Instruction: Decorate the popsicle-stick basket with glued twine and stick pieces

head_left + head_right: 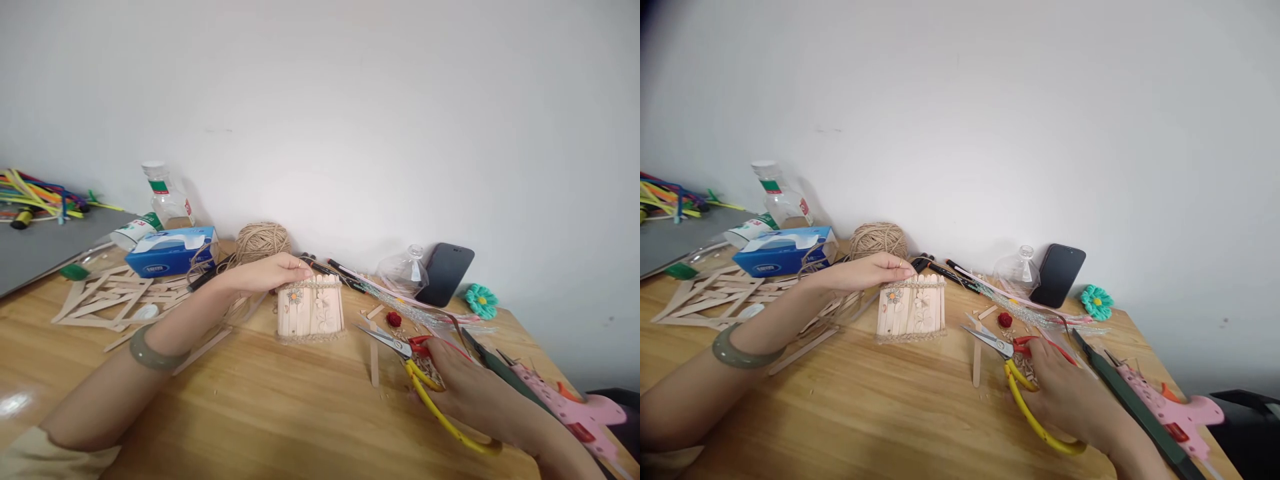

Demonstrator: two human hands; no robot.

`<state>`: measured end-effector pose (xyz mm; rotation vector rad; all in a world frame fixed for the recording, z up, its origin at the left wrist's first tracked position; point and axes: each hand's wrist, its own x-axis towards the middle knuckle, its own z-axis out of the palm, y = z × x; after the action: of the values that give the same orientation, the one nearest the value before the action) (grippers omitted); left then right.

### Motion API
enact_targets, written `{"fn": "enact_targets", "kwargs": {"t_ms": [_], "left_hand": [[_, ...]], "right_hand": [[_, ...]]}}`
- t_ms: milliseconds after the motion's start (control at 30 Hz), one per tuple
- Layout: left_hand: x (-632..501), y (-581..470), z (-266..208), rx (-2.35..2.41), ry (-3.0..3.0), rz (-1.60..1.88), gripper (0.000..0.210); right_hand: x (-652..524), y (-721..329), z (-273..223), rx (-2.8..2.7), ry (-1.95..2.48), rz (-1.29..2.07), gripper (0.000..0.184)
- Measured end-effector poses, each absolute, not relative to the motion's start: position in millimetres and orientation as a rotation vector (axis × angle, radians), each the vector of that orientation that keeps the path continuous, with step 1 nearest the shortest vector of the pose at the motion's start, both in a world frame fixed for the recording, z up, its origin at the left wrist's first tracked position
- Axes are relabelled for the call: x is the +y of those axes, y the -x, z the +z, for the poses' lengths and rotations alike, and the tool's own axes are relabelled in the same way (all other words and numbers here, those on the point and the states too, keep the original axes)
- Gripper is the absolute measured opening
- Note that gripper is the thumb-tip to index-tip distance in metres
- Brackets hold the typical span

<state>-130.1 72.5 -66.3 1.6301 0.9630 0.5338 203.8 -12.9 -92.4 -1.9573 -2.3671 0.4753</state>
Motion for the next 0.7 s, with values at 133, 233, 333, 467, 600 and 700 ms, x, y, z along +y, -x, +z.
{"fn": "enact_targets", "kwargs": {"t_ms": [133,233,333,467,600,700], "left_hand": [[72.9,130.0,-66.4,0.964,-1.637,0.532,0.035],[72.4,129.7,-65.4,0.976,-1.645,0.534,0.035],[72.1,129.7,-65.0,0.992,-1.662,0.542,0.035],[72.7,129.9,-66.1,1.011,-1.689,0.567,0.037],[74.5,130.3,-65.9,1.038,-1.718,0.625,0.039],[74.7,129.3,-63.9,1.052,-1.735,0.684,0.039]], "right_hand": [[-11.4,-200.2,-89.7,-2.466,1.949,0.570,0.024],[-10.5,-199.5,-89.4,-2.490,1.924,0.592,0.023],[-8.7,-200.6,-90.3,-2.487,1.900,0.646,0.025],[-4.0,-202.4,-90.4,-2.435,1.934,0.603,0.026],[-1.3,-206.3,-88.6,-2.376,1.995,0.565,0.028],[-2.1,-212.1,-87.2,-2.341,2.017,0.610,0.032]]}}
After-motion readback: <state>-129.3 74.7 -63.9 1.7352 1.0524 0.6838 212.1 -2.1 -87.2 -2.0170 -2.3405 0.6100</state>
